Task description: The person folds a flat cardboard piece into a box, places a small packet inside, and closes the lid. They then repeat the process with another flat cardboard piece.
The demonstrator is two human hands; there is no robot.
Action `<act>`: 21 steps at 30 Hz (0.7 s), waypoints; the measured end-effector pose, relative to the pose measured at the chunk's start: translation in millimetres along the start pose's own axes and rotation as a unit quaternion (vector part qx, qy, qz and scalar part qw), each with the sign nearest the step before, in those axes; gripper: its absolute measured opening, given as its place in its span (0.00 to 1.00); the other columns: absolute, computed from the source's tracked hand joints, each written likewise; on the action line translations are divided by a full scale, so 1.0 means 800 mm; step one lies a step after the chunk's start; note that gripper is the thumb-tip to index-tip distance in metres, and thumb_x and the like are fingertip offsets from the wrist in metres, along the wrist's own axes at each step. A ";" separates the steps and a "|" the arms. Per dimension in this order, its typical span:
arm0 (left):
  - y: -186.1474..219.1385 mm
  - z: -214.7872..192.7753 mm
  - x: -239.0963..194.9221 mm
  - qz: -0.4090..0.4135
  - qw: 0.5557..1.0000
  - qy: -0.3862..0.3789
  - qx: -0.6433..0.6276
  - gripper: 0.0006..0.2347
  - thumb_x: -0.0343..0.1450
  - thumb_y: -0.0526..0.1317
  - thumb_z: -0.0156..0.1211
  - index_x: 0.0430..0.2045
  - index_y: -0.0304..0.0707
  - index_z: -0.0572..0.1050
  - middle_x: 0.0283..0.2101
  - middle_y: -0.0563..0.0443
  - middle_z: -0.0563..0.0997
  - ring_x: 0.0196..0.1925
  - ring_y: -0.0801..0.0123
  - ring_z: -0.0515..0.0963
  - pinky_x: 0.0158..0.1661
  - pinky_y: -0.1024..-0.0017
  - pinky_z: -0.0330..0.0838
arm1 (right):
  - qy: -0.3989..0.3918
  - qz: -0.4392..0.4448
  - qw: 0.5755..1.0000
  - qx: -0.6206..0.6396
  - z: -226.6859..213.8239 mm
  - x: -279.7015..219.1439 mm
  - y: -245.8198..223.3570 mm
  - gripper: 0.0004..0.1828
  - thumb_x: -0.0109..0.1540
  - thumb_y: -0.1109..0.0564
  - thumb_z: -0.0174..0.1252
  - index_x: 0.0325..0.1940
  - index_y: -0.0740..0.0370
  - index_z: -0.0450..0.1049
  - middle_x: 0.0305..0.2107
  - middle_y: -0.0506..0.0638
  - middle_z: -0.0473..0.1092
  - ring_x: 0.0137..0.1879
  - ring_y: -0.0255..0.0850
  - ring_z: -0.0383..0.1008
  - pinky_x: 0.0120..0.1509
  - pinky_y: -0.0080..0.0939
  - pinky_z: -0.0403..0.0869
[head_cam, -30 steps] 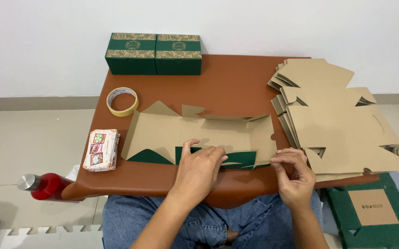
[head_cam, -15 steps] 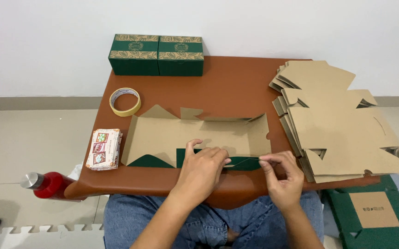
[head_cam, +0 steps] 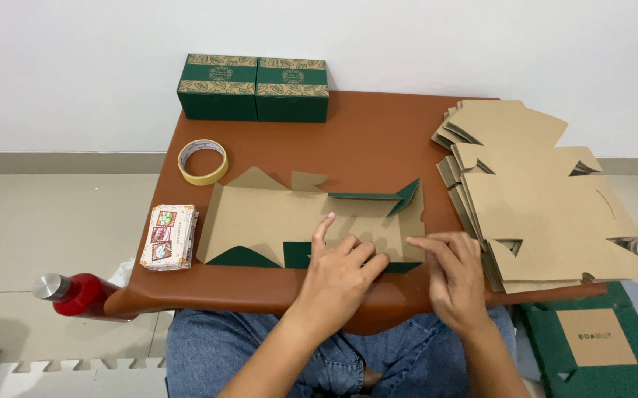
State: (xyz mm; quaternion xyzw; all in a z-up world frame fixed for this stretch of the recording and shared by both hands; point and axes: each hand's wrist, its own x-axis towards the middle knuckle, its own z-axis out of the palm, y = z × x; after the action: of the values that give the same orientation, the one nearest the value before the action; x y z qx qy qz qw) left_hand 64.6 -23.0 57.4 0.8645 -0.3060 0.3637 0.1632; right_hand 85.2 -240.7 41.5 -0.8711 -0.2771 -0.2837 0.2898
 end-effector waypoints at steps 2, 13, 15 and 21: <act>0.001 0.000 -0.002 -0.003 1.000 0.000 -0.004 0.06 0.70 0.28 0.56 0.31 0.44 0.76 0.28 0.57 0.71 0.34 0.63 0.71 0.63 0.37 0.55 | -0.026 -0.013 0.997 -0.075 -0.002 0.010 0.019 0.28 0.58 0.68 0.45 0.57 0.47 0.75 0.45 0.45 0.70 0.48 0.44 0.66 0.50 0.46 0.58; 0.011 -0.006 -0.012 -0.016 1.000 0.003 -0.025 0.09 0.68 0.25 0.52 0.30 0.43 0.76 0.27 0.56 0.69 0.30 0.62 0.69 0.61 0.36 0.57 | -0.008 0.024 0.921 -0.388 0.011 0.040 0.056 0.25 0.59 0.58 0.56 0.60 0.45 0.73 0.53 0.51 0.69 0.48 0.50 0.70 0.44 0.50 0.69; 0.011 -0.012 -0.011 -0.014 1.000 -0.005 -0.023 0.09 0.69 0.25 0.51 0.30 0.43 0.75 0.27 0.55 0.68 0.31 0.62 0.69 0.60 0.36 0.56 | 0.041 0.079 0.922 -0.378 0.014 0.035 0.055 0.20 0.58 0.57 0.60 0.54 0.46 0.75 0.54 0.54 0.69 0.54 0.53 0.71 0.44 0.53 0.73; 0.011 -0.020 -0.013 -0.013 0.999 -0.023 -0.038 0.12 0.67 0.21 0.51 0.29 0.41 0.75 0.28 0.54 0.70 0.31 0.61 0.69 0.61 0.33 0.55 | 0.067 0.108 0.891 -0.437 0.012 0.017 0.080 0.17 0.59 0.50 0.59 0.53 0.37 0.77 0.60 0.51 0.70 0.55 0.49 0.72 0.50 0.49 0.67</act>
State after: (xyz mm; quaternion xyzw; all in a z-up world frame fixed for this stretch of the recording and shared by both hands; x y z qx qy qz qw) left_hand 44.7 -17.3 61.4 0.8696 -0.3120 0.3300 0.1940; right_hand 139.0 -273.5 21.4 -0.9131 -0.0099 -0.4009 -0.0732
